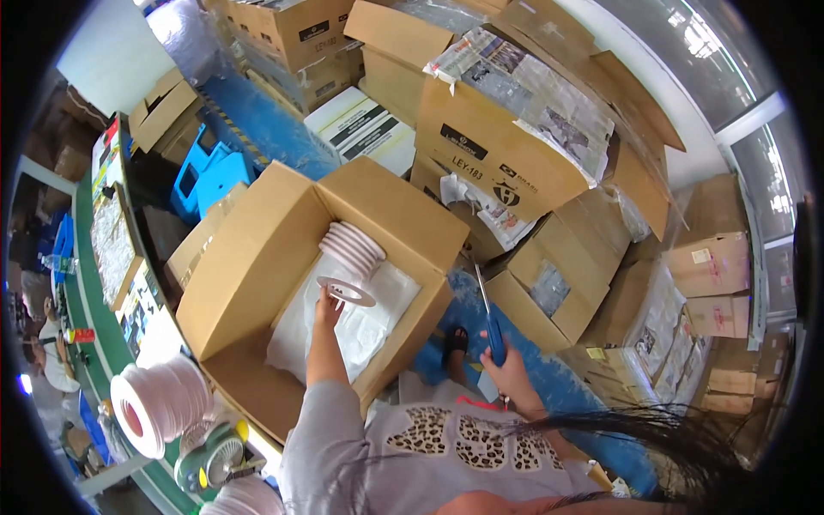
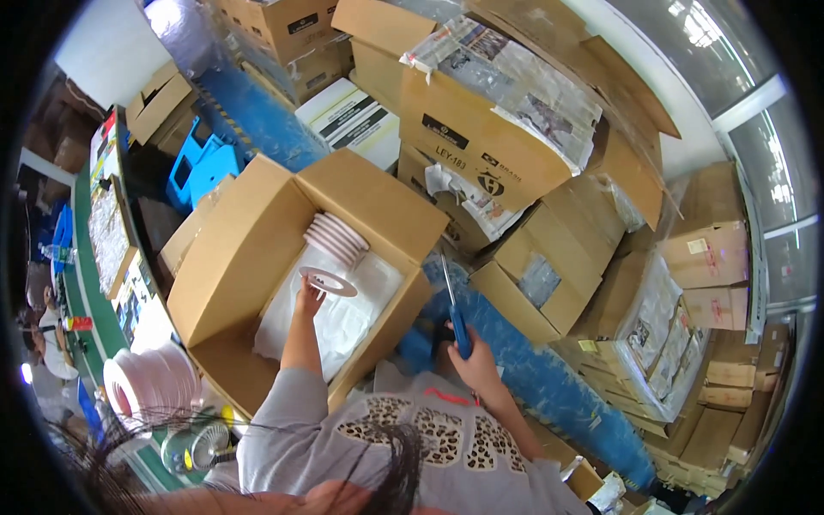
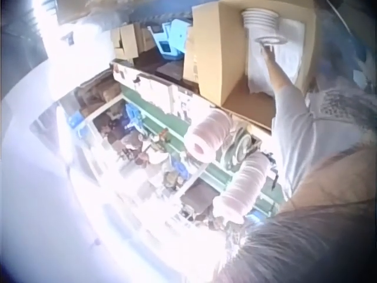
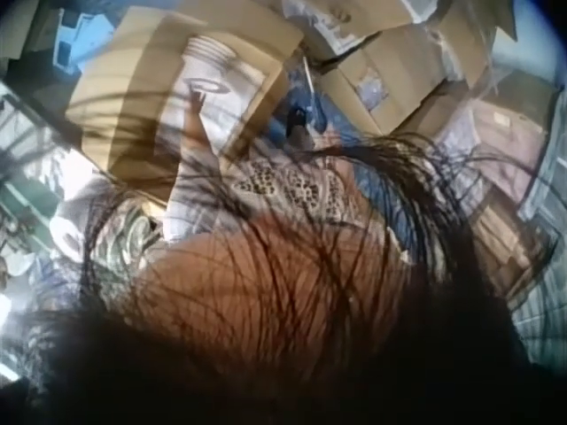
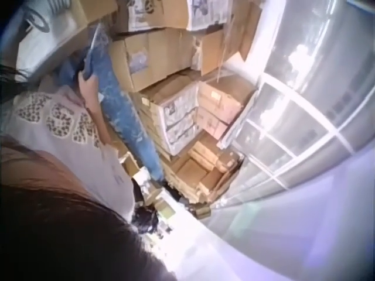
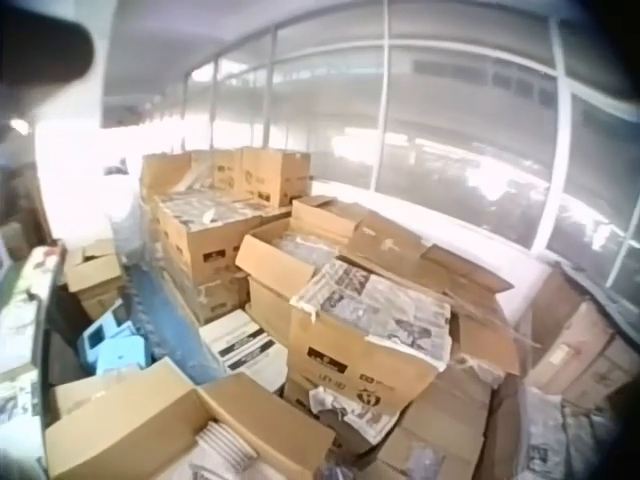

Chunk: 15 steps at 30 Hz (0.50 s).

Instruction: Sort and pack white circular components into a cardboard box.

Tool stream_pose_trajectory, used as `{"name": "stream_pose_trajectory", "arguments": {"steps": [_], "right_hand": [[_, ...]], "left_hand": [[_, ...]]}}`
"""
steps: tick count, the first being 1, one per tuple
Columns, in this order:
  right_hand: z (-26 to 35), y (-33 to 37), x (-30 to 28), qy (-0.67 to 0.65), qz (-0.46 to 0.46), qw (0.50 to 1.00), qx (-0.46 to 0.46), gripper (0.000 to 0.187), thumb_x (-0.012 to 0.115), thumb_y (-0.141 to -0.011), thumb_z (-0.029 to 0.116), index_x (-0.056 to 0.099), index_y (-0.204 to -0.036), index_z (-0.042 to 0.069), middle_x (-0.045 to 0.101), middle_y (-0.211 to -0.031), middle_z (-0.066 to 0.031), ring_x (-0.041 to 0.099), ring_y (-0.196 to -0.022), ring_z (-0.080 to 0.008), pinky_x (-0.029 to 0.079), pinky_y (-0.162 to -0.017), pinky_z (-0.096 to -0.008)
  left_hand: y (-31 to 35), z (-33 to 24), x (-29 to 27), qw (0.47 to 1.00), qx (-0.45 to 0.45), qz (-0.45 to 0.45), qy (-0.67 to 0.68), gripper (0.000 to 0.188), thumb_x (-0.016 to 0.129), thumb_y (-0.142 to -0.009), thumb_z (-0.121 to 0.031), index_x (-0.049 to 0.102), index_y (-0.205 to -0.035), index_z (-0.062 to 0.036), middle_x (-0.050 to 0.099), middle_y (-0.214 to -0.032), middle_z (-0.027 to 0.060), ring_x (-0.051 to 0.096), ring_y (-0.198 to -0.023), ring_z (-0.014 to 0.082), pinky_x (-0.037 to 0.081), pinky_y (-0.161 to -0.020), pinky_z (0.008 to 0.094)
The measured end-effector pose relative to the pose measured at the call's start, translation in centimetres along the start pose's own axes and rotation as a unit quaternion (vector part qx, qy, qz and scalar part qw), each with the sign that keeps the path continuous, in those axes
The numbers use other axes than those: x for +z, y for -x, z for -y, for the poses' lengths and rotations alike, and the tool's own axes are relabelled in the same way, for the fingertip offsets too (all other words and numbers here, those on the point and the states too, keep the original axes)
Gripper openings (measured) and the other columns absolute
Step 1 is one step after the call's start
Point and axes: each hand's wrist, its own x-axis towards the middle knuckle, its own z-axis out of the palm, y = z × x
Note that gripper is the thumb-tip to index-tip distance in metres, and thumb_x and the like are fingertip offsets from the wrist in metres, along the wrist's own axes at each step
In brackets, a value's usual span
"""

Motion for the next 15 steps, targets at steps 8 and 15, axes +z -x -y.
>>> {"name": "stream_pose_trajectory", "arguments": {"steps": [8, 15], "right_hand": [[5.1, -0.7, -0.4, 0.010, 0.059, 0.990, -0.126, 0.035, 0.059, -0.075, 0.012, 0.050, -0.109, 0.006, 0.058, -0.081, -0.0170, 0.057, -0.075, -0.0341, 0.045, -0.067, -0.0362], [8.8, 0.0, 0.8, 0.093, 0.091, 0.954, -0.269, 0.030, 0.056, -0.073, 0.013, 0.050, -0.101, 0.006, 0.059, -0.082, -0.0195, 0.056, -0.079, -0.0391, 0.045, -0.067, -0.0447]], "left_hand": [[12.2, -7.6, 0.4, 0.980, 0.054, 0.184, 0.061, 0.047, 0.042, -0.087, -0.043, 0.047, -0.113, -0.0038, 0.054, -0.092, 0.0038, 0.052, -0.091, 0.0159, 0.040, -0.089, 0.0332], [21.4, -13.6, 15.9, 0.899, 0.167, 0.274, 0.297, 0.049, 0.042, -0.085, -0.042, 0.047, -0.117, -0.0062, 0.056, -0.094, 0.0045, 0.054, -0.088, 0.0173, 0.044, -0.081, 0.0330]]}}
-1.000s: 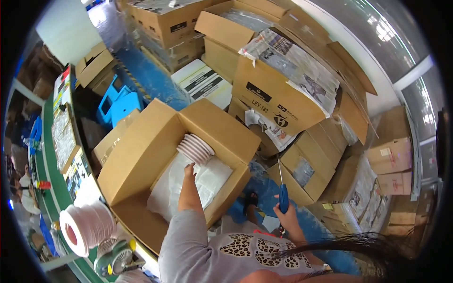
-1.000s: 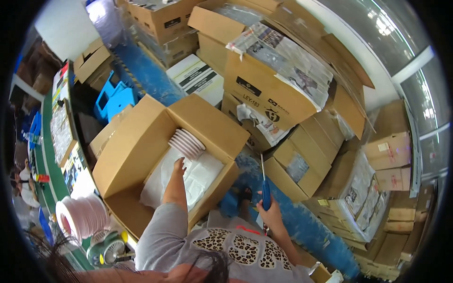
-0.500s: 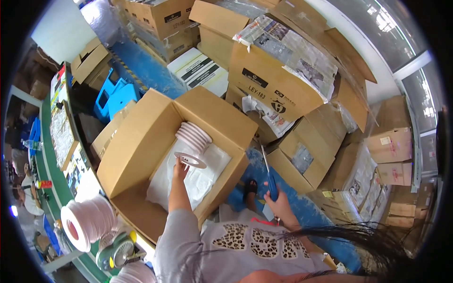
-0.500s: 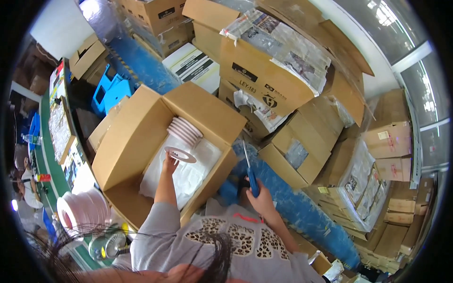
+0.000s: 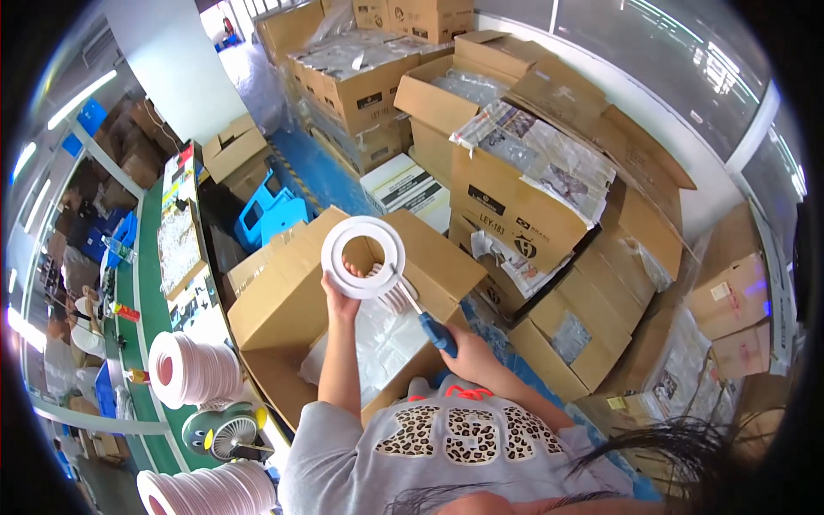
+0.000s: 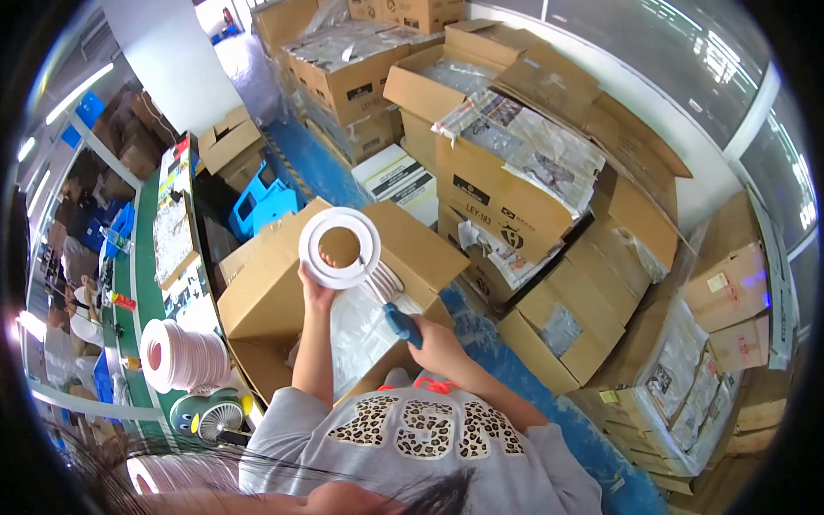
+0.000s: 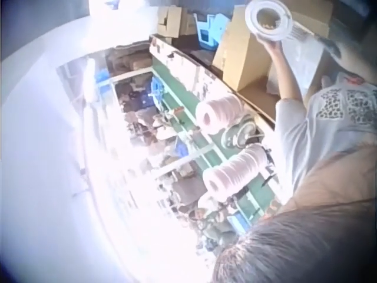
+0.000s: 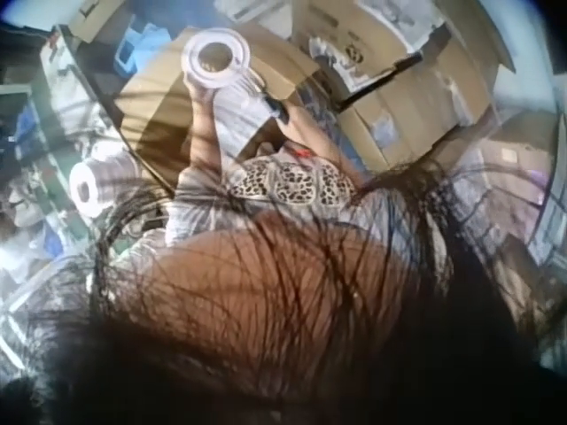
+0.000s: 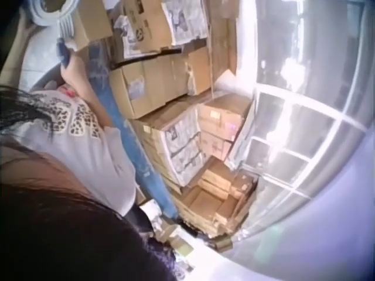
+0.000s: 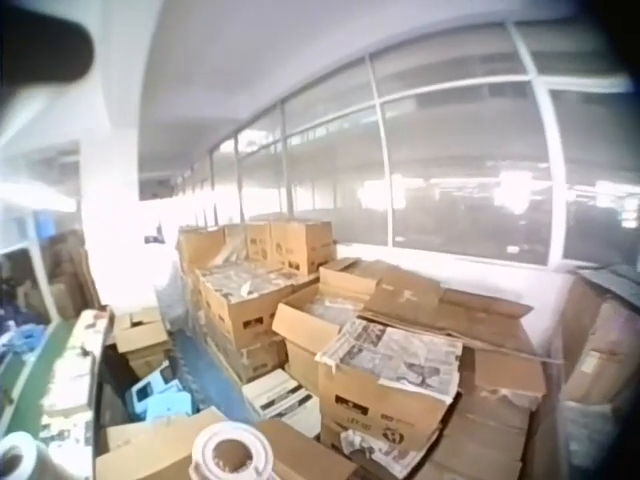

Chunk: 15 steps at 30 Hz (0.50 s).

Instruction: Sort and pack white circular components into a cardboard box.

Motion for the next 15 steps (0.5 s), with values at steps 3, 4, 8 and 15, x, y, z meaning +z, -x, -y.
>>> {"name": "stream_pose_trajectory", "arguments": {"steps": [3, 4, 8, 15], "right_hand": [[0.2, -0.7, 0.8, 0.041, 0.024, 0.999, -0.011, 0.029, 0.056, -0.073, 0.014, 0.051, -0.100, 0.005, 0.059, -0.079, -0.0196, 0.057, -0.075, -0.0386, 0.045, -0.066, -0.0455], [0.3, -0.8, 1.0, 0.076, 0.048, 0.996, 0.002, 0.030, 0.057, -0.073, 0.014, 0.051, -0.100, 0.005, 0.060, -0.078, -0.0198, 0.057, -0.074, -0.0379, 0.046, -0.065, -0.0453], [-0.3, -0.7, 1.2, 0.124, 0.030, 0.992, -0.005, 0.028, 0.058, -0.069, 0.017, 0.050, -0.095, 0.008, 0.060, -0.072, -0.0177, 0.058, -0.069, -0.0368, 0.046, -0.062, -0.0478], [-1.8, -0.4, 1.0, 0.149, 0.005, 0.989, -0.002, 0.027, 0.058, -0.068, 0.018, 0.052, -0.092, 0.007, 0.060, -0.071, -0.0173, 0.059, -0.068, -0.0362, 0.047, -0.062, -0.0468]], "left_hand": [[-2.2, 2.6, 2.1, 0.997, 0.028, 0.062, 0.037, 0.050, 0.046, -0.083, -0.049, 0.051, -0.112, -0.0083, 0.059, -0.093, 0.0010, 0.056, -0.085, 0.0147, 0.045, -0.079, 0.0322], [-2.9, 3.3, 2.6, 0.998, 0.041, 0.034, 0.041, 0.053, 0.046, -0.082, -0.053, 0.052, -0.110, -0.0088, 0.059, -0.095, 0.0007, 0.057, -0.087, 0.0143, 0.045, -0.079, 0.0318], [-4.9, 5.9, 4.6, 0.992, 0.021, -0.063, 0.106, 0.053, 0.045, -0.083, -0.054, 0.050, -0.111, -0.0092, 0.058, -0.101, -0.0008, 0.056, -0.094, 0.0141, 0.044, -0.083, 0.0332], [-4.9, 7.3, 5.8, 0.990, 0.023, -0.099, 0.098, 0.047, 0.043, -0.085, -0.050, 0.050, -0.110, -0.0107, 0.056, -0.106, -0.0019, 0.055, -0.094, 0.0128, 0.045, -0.082, 0.0331]]}}
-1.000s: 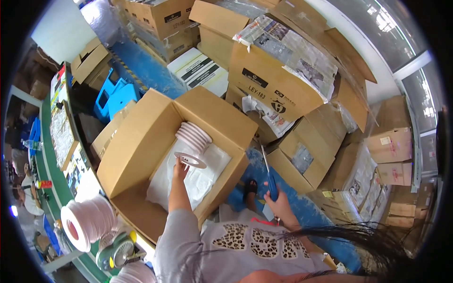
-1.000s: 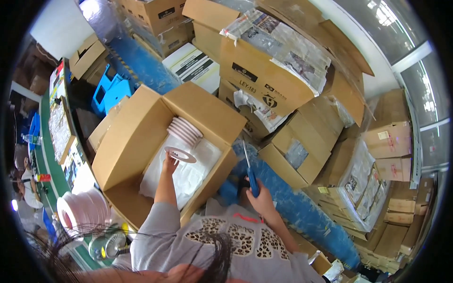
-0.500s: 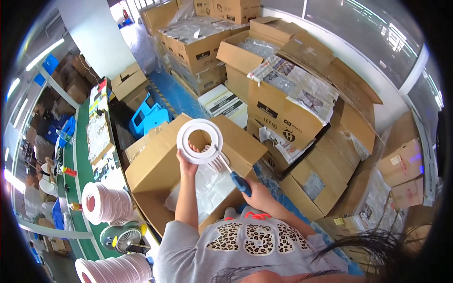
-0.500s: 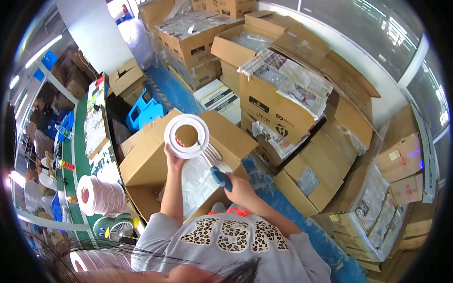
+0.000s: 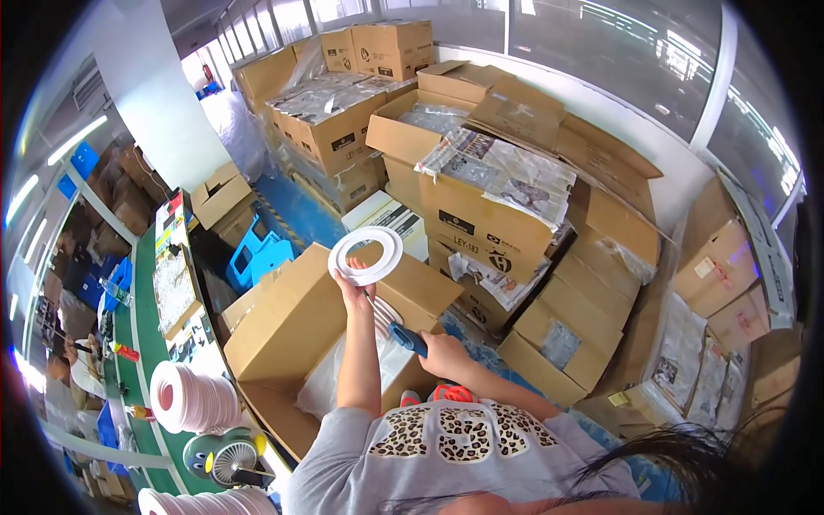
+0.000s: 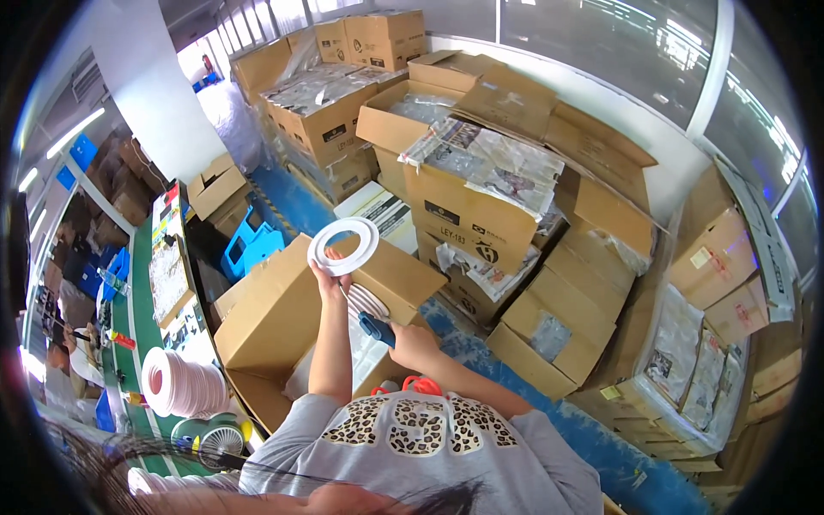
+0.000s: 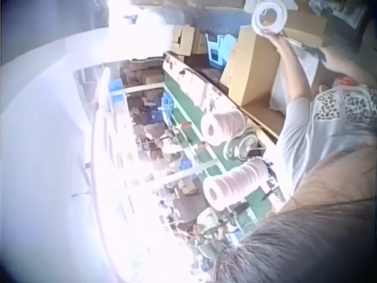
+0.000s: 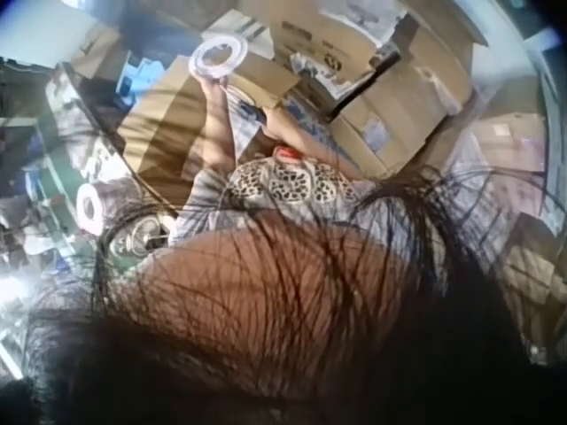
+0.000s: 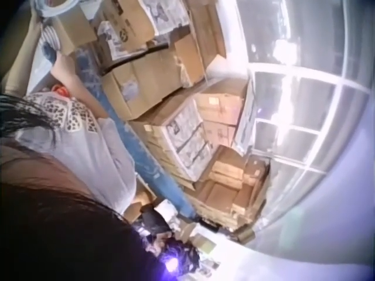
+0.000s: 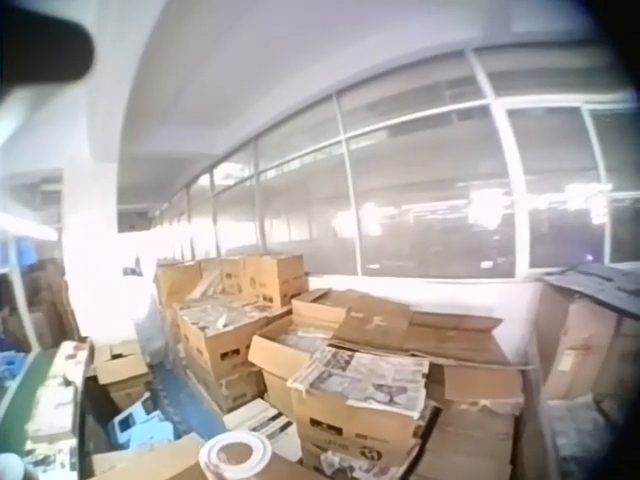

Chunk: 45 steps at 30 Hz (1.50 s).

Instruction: Sort and pack white circular components into a cardboard box.

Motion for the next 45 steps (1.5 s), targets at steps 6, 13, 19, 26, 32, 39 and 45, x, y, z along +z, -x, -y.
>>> {"name": "stream_pose_trajectory", "arguments": {"steps": [6, 13, 19, 26, 32, 39, 45], "right_hand": [[0.5, 0.2, -0.6, -0.002, 0.025, 1.000, 0.014, 0.020, 0.054, -0.072, 0.017, 0.052, -0.089, 0.006, 0.059, -0.072, -0.0180, 0.057, -0.071, -0.0371, 0.045, -0.063, -0.0472], [0.1, 0.0, -0.5, -0.010, 0.010, 1.000, 0.015, 0.021, 0.055, -0.071, 0.018, 0.052, -0.089, 0.006, 0.060, -0.073, -0.0176, 0.058, -0.072, -0.0370, 0.046, -0.064, -0.0472], [-1.6, -0.8, 0.1, -0.014, 0.001, 0.999, 0.044, 0.024, 0.056, -0.071, 0.018, 0.055, -0.091, 0.007, 0.061, -0.077, -0.0176, 0.058, -0.075, -0.0365, 0.046, -0.067, -0.0467], [-1.9, -1.6, -1.1, -0.022, 0.001, 0.994, 0.104, 0.025, 0.055, -0.069, 0.015, 0.055, -0.092, 0.006, 0.061, -0.082, -0.0201, 0.058, -0.081, -0.0364, 0.046, -0.071, -0.0446], [-1.4, -1.7, -2.1, -0.027, 0.019, 0.995, 0.092, 0.028, 0.055, -0.071, 0.018, 0.057, -0.097, 0.007, 0.060, -0.084, -0.0200, 0.057, -0.080, -0.0371, 0.046, -0.072, -0.0449], [0.3, -0.4, -1.3, -0.033, -0.008, 0.999, -0.021, 0.028, 0.054, -0.071, 0.016, 0.057, -0.097, 0.008, 0.060, -0.080, -0.0197, 0.057, -0.077, -0.0369, 0.046, -0.069, -0.0446], [0.7, -0.1, -1.1, -0.078, 0.040, 0.996, 0.005, 0.029, 0.053, -0.071, 0.016, 0.057, -0.098, 0.006, 0.060, -0.079, -0.0202, 0.057, -0.077, -0.0371, 0.045, -0.068, -0.0448]], "left_hand": [[0.5, -0.7, -1.3, 0.999, -0.002, 0.032, -0.006, 0.047, 0.041, -0.086, -0.050, 0.050, -0.109, -0.0106, 0.058, -0.101, -0.0021, 0.058, -0.091, 0.0139, 0.047, -0.079, 0.0334], [1.0, -1.3, -1.4, 0.998, 0.042, 0.038, -0.009, 0.048, 0.038, -0.088, -0.048, 0.046, -0.114, -0.0085, 0.050, -0.116, 0.0009, 0.046, -0.111, 0.0166, 0.039, -0.092, 0.0357], [1.2, -1.5, -0.9, 0.998, 0.048, 0.029, 0.034, 0.050, 0.040, -0.087, -0.049, 0.044, -0.117, -0.0086, 0.043, -0.126, 0.0011, 0.038, -0.120, 0.0156, 0.030, -0.102, 0.0332], [1.1, -1.5, -2.1, 0.999, 0.032, 0.026, 0.018, 0.049, 0.045, -0.086, -0.046, 0.044, -0.117, -0.0087, 0.044, -0.124, 0.0015, 0.038, -0.120, 0.0171, 0.031, -0.102, 0.0340], [0.8, -1.0, -2.6, 0.999, 0.029, 0.044, -0.004, 0.050, 0.045, -0.086, -0.046, 0.041, -0.118, -0.0076, 0.038, -0.129, 0.0028, 0.035, -0.122, 0.0167, 0.031, -0.101, 0.0355], [1.2, -1.5, -2.5, 0.998, -0.030, 0.035, -0.045, 0.053, 0.051, -0.082, -0.047, 0.042, -0.116, -0.0067, 0.044, -0.122, 0.0047, 0.043, -0.114, 0.0174, 0.037, -0.092, 0.0343], [-0.4, -1.7, -1.7, 0.984, -0.060, 0.063, -0.158, 0.044, 0.060, -0.076, -0.040, 0.048, -0.105, -0.0079, 0.056, -0.095, 0.0024, 0.053, -0.092, 0.0177, 0.040, -0.083, 0.0349]]}}
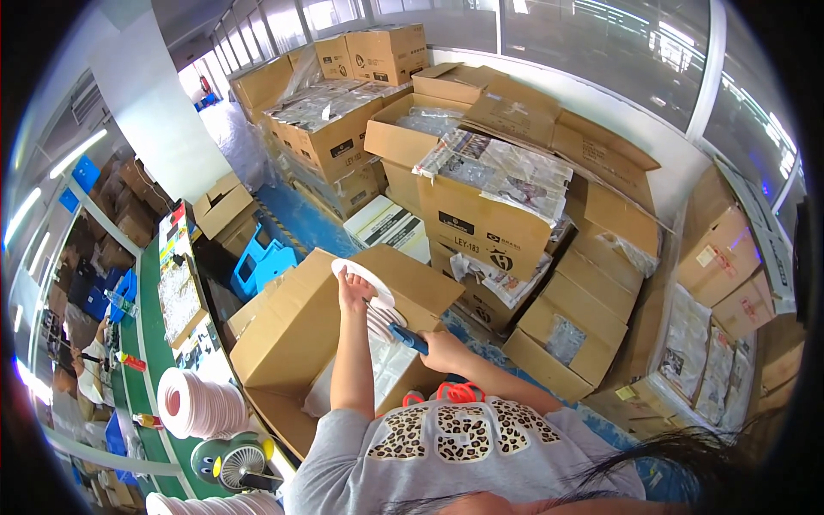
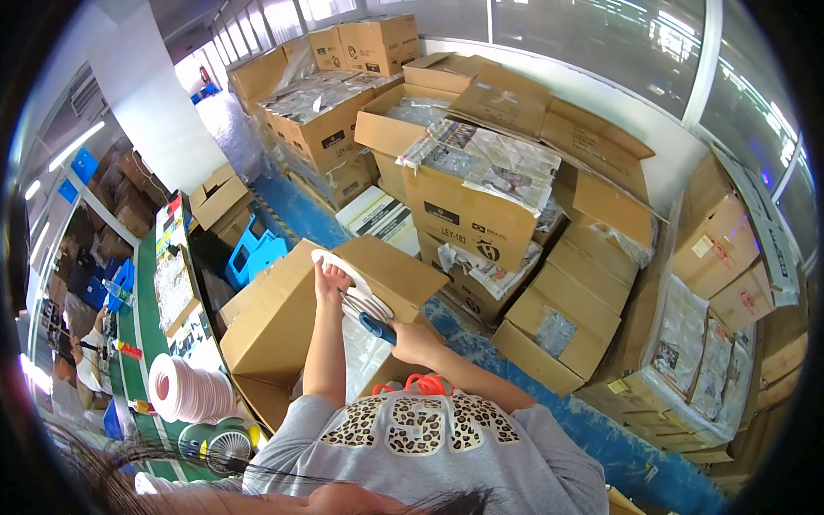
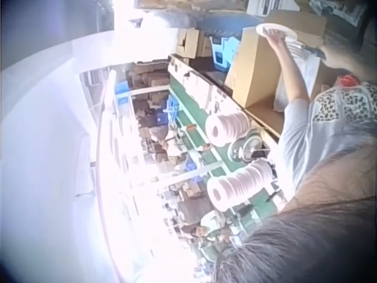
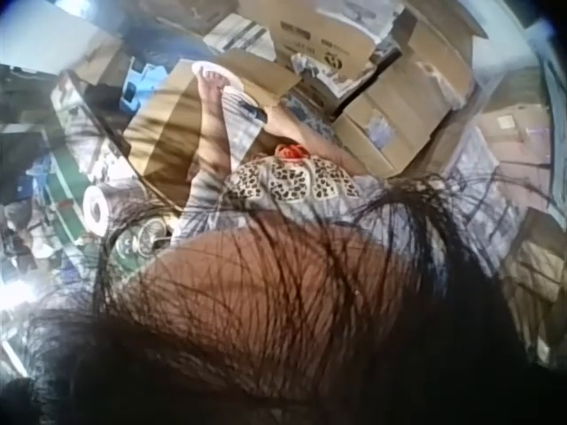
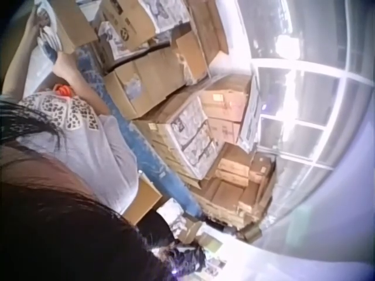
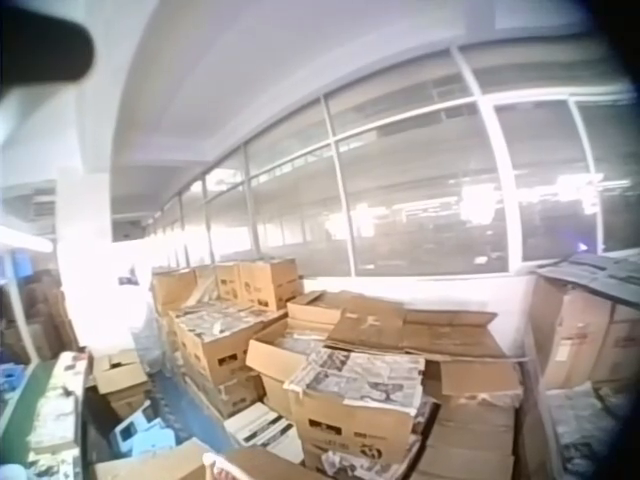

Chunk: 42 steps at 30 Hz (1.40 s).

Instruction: Sort and pack white circular components into a cardboard box.

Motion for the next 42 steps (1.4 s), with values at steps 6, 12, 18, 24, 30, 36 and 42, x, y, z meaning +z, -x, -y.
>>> {"name": "stream_pose_trajectory", "arguments": {"steps": [6, 12, 18, 24, 30, 36, 42], "right_hand": [[0.0, -0.1, 0.0, 0.029, 0.001, 1.000, 0.006, 0.029, 0.054, -0.072, 0.018, 0.055, -0.099, 0.006, 0.060, -0.081, -0.0196, 0.057, -0.078, -0.0364, 0.045, -0.070, -0.0452], [-1.1, -0.6, -0.2, 0.054, 0.006, 0.996, 0.065, 0.026, 0.054, -0.072, 0.019, 0.054, -0.094, 0.005, 0.060, -0.082, -0.0201, 0.057, -0.079, -0.0368, 0.045, -0.071, -0.0456], [-3.2, -1.3, 0.6, 0.065, -0.014, 0.994, 0.084, 0.026, 0.054, -0.072, 0.018, 0.054, -0.093, 0.002, 0.060, -0.083, -0.0205, 0.057, -0.080, -0.0370, 0.045, -0.071, -0.0457], [-1.6, -1.0, -0.4, 0.030, -0.011, 0.998, 0.052, 0.025, 0.054, -0.071, 0.017, 0.054, -0.093, 0.004, 0.060, -0.082, -0.0210, 0.057, -0.080, -0.0372, 0.045, -0.072, -0.0460], [-1.1, -1.3, 0.4, 0.064, 0.009, 0.997, 0.031, 0.025, 0.053, -0.071, 0.015, 0.054, -0.093, 0.004, 0.060, -0.080, -0.0206, 0.057, -0.077, -0.0377, 0.045, -0.071, -0.0455], [-1.0, -1.5, 1.1, 0.062, 0.021, 0.998, -0.002, 0.025, 0.053, -0.067, 0.011, 0.054, -0.091, 0.003, 0.061, -0.079, -0.0195, 0.059, -0.075, -0.0358, 0.046, -0.067, -0.0445], [0.5, -1.0, 0.3, 0.081, 0.011, 0.997, 0.011, 0.026, 0.054, -0.067, 0.012, 0.052, -0.091, 0.003, 0.060, -0.078, -0.0194, 0.059, -0.075, -0.0359, 0.046, -0.067, -0.0443]], "left_hand": [[-0.8, -0.2, 0.4, 0.998, -0.014, 0.056, 0.010, 0.040, 0.068, -0.071, -0.043, 0.050, -0.087, -0.0113, 0.055, -0.074, -0.0014, 0.054, -0.078, 0.0143, 0.042, -0.071, 0.0290], [-1.4, -0.2, -0.2, 0.997, 0.022, -0.044, 0.058, 0.037, 0.068, -0.074, -0.036, 0.052, -0.095, -0.0113, 0.054, -0.096, 0.0000, 0.050, -0.094, 0.0152, 0.040, -0.083, 0.0334], [-1.5, -1.3, -0.1, 0.992, 0.099, -0.063, 0.050, 0.042, 0.069, -0.074, -0.031, 0.050, -0.105, -0.0099, 0.051, -0.108, 0.0011, 0.044, -0.107, 0.0177, 0.035, -0.092, 0.0310], [-0.3, -4.0, 0.6, 0.976, 0.158, -0.059, 0.139, 0.044, 0.070, -0.073, -0.032, 0.048, -0.101, -0.0059, 0.052, -0.099, 0.0037, 0.048, -0.102, 0.0192, 0.043, -0.084, 0.0325], [1.2, -5.9, 1.7, 0.959, 0.189, -0.002, 0.212, 0.055, 0.071, -0.071, -0.034, 0.044, -0.102, 0.0013, 0.051, -0.101, 0.0096, 0.049, -0.101, 0.0236, 0.042, -0.092, 0.0370], [2.5, -6.3, 3.9, 0.950, 0.188, 0.063, 0.243, 0.065, 0.071, -0.068, -0.038, 0.046, -0.109, 0.0055, 0.051, -0.115, 0.0146, 0.049, -0.108, 0.0267, 0.041, -0.095, 0.0390], [2.8, -6.1, 4.8, 0.949, 0.188, 0.059, 0.247, 0.067, 0.072, -0.068, -0.039, 0.045, -0.109, 0.0066, 0.053, -0.114, 0.0137, 0.050, -0.107, 0.0262, 0.041, -0.094, 0.0383]]}}
